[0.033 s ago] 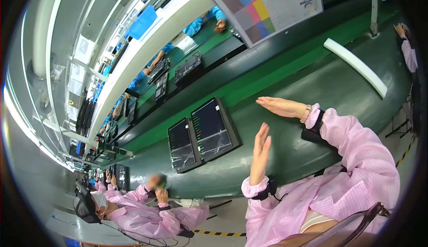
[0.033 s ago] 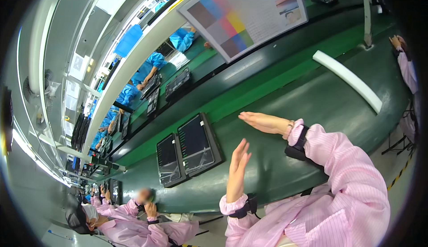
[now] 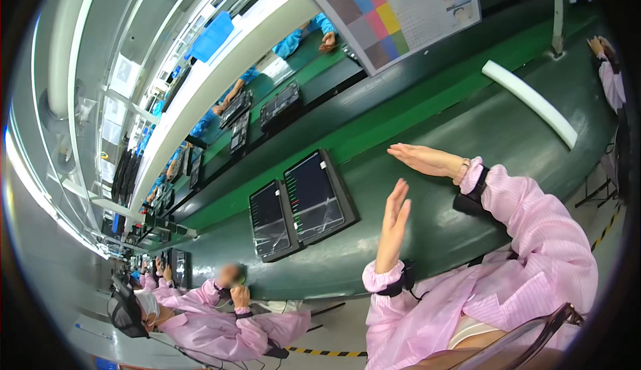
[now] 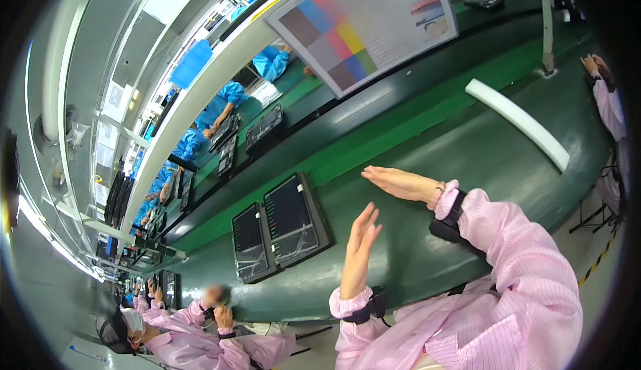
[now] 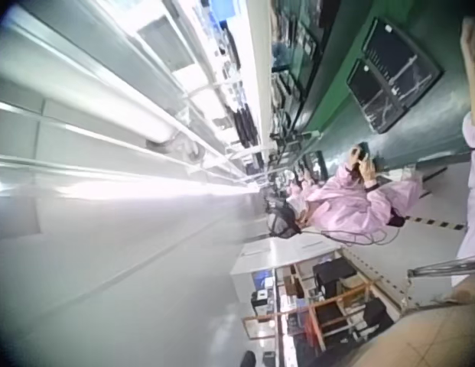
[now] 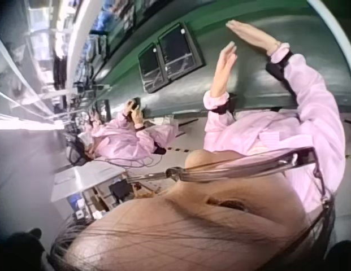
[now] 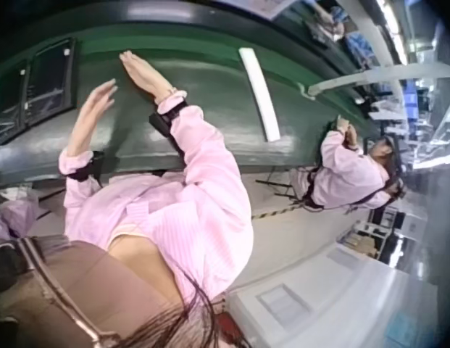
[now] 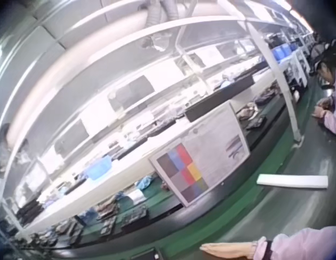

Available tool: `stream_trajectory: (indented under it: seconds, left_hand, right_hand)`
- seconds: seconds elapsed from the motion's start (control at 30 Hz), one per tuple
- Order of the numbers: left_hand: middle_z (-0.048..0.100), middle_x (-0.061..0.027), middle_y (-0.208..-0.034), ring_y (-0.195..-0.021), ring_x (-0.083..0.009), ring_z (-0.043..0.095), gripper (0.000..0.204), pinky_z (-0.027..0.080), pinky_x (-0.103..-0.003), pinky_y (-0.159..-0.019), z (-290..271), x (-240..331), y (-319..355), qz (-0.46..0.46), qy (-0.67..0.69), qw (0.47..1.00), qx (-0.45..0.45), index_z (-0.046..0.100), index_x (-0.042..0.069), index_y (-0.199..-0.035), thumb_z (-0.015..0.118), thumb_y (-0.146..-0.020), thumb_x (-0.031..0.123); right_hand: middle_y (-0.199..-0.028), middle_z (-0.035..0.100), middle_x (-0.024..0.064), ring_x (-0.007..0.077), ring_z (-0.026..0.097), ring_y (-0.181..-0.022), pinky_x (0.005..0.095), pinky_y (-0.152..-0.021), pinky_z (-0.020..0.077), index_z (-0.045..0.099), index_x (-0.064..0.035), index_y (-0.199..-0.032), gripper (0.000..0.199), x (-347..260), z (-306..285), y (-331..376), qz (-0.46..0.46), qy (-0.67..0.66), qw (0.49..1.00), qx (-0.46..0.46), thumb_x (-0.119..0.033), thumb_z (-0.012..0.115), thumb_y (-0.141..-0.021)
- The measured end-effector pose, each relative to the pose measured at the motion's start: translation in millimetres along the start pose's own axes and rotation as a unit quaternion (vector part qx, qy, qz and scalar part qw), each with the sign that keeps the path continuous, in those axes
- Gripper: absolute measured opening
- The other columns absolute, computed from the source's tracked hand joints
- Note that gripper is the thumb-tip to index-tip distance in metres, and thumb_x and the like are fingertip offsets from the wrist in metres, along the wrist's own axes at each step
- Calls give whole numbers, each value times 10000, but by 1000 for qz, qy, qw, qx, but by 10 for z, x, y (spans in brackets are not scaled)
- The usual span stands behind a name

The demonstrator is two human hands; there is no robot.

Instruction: Inspecting, testing, and organizing tablet computers on an electronics assembly line.

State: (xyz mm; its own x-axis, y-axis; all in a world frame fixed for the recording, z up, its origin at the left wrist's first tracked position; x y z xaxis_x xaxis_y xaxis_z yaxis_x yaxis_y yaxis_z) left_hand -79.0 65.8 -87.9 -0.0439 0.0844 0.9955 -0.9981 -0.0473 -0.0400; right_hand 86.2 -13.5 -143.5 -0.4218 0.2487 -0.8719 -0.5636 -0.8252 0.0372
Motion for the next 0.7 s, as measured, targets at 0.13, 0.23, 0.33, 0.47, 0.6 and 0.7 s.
stream_trajectory:
  seconds: [0.13,0.23,0.33,0.47,0.6,0.7]
  left_hand:
    - [321,-125,-1434,-1328,-236,314,445,296,-399,-1071,527,-111,-630,-3,183,973,-140,336,8,-1357,413,-976,225]
    - [349,-135,-1414,-1310,-251,341,455,299,-410,-1071,851,-260,-1072,-15,384,897,-218,341,7,-1352,397,-978,260]
    - [419,-134,-1360,-1255,-269,409,460,327,-424,-1057,1108,-598,-1464,-74,497,836,-221,366,8,-1338,402,-968,280]
    - [490,-75,-1302,-1161,-240,499,445,392,-405,-1010,1266,-1110,-1710,-130,561,789,-212,404,45,-1332,421,-961,292]
    - [534,-78,-1238,-1100,-239,536,426,422,-393,-969,1228,-1283,-1721,-109,549,801,-214,411,72,-1326,402,-970,305]
    - [539,-110,-1202,-1085,-237,548,428,446,-373,-940,1206,-1238,-1682,-81,537,816,-197,384,73,-1337,386,-978,306]
  right_hand:
    - [-1505,136,158,239,66,-1406,370,-1139,99,161,29,-1420,691,-227,-326,484,-39,-81,996,11,-468,315,-966]
    - [-1442,293,187,258,287,-1342,380,-1101,254,277,22,-1386,646,-317,-550,680,-73,-144,986,33,-468,308,-967]
    - [-1397,356,199,282,381,-1280,399,-1075,309,324,17,-1362,604,-334,-779,744,-104,-216,971,24,-443,314,-971]
    - [-1338,414,227,322,425,-1237,431,-1057,331,344,21,-1345,566,-216,-993,788,-105,-282,953,44,-407,325,-974]
    - [-1243,506,218,324,488,-1169,418,-1016,381,404,-5,-1306,566,-175,-1026,768,-90,-276,955,59,-449,358,-960]
    - [-1188,542,206,301,523,-1127,388,-976,424,444,-5,-1264,550,-207,-1006,777,-82,-249,962,73,-455,348,-964]
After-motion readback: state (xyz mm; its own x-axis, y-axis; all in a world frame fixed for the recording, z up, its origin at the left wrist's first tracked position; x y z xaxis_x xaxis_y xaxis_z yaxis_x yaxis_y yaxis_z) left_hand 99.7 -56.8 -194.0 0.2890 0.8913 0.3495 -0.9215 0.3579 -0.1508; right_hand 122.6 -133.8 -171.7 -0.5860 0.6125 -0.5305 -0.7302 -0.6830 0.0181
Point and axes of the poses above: each hand's wrist, its own y-axis away from the middle knuckle, its own z-axis out of the palm, x = y × z, the point moved 4 cm from there along -y, towards the middle knuckle
